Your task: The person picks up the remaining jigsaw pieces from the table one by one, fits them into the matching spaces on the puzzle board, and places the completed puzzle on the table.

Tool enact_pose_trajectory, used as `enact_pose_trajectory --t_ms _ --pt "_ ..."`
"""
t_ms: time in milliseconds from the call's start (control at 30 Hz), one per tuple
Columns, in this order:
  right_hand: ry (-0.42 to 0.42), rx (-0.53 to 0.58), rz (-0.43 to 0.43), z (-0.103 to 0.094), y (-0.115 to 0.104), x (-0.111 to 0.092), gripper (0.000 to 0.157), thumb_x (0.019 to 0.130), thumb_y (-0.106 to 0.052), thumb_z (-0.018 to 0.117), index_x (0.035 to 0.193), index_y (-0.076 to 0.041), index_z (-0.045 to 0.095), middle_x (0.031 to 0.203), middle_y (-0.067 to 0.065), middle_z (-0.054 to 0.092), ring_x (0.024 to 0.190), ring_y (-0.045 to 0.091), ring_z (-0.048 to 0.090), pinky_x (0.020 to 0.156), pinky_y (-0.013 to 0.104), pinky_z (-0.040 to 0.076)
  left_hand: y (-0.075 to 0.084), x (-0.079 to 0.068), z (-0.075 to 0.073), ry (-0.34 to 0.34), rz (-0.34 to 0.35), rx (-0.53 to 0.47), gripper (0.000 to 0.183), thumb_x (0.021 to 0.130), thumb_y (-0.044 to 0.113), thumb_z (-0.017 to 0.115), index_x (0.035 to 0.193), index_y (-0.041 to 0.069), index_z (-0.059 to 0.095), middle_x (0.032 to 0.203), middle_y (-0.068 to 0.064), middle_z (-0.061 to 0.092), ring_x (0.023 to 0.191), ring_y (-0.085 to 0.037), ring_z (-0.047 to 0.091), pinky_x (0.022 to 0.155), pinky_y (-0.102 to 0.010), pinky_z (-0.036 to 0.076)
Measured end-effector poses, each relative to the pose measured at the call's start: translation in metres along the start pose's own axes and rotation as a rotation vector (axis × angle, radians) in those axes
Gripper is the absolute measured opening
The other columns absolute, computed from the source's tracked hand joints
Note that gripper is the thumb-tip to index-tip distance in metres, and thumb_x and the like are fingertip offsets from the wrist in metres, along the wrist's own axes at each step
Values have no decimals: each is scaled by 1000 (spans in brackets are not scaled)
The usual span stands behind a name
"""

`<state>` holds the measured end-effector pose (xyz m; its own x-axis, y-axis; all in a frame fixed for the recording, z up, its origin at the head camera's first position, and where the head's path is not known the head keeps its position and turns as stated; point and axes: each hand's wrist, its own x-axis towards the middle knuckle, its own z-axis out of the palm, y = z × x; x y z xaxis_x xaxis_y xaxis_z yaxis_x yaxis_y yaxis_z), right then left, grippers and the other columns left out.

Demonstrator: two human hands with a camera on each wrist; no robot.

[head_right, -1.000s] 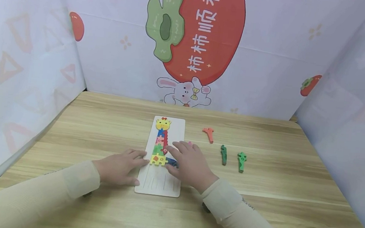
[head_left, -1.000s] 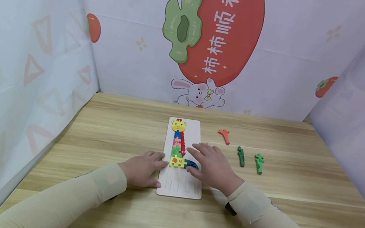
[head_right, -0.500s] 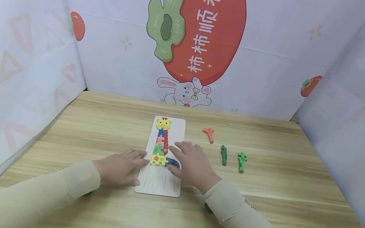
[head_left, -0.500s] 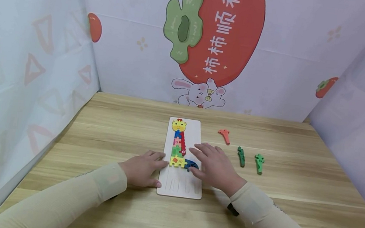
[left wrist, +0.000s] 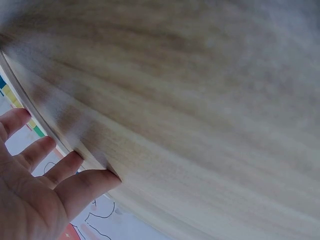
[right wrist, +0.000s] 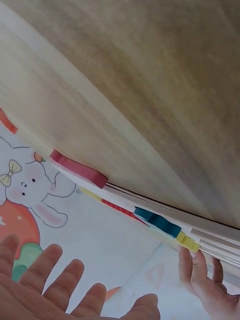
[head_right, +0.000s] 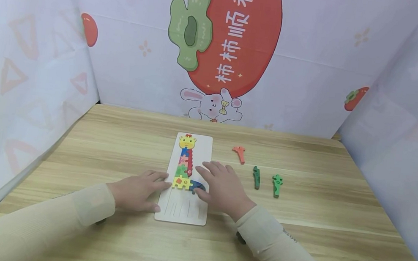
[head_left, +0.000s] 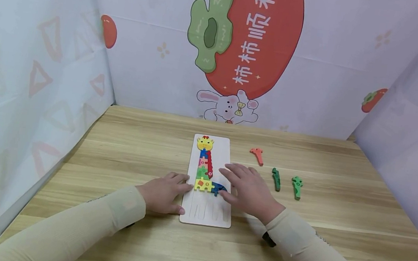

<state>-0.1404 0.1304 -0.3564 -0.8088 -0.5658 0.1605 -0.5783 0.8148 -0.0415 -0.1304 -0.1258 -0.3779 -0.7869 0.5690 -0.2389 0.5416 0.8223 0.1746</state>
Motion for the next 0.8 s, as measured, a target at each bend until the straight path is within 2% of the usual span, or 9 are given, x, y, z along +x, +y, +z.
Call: enact_pose_trajectory --t_ms 800 --pt "25 5 -7 0 6 -1 58 79 -48 62 129 -22 49 131 0 47 123 21 39 98 44 34 -4 3 4 -1 3 10 71 74 62 56 134 27 42 142 -3 29 128 -25 28 93 -40 41"
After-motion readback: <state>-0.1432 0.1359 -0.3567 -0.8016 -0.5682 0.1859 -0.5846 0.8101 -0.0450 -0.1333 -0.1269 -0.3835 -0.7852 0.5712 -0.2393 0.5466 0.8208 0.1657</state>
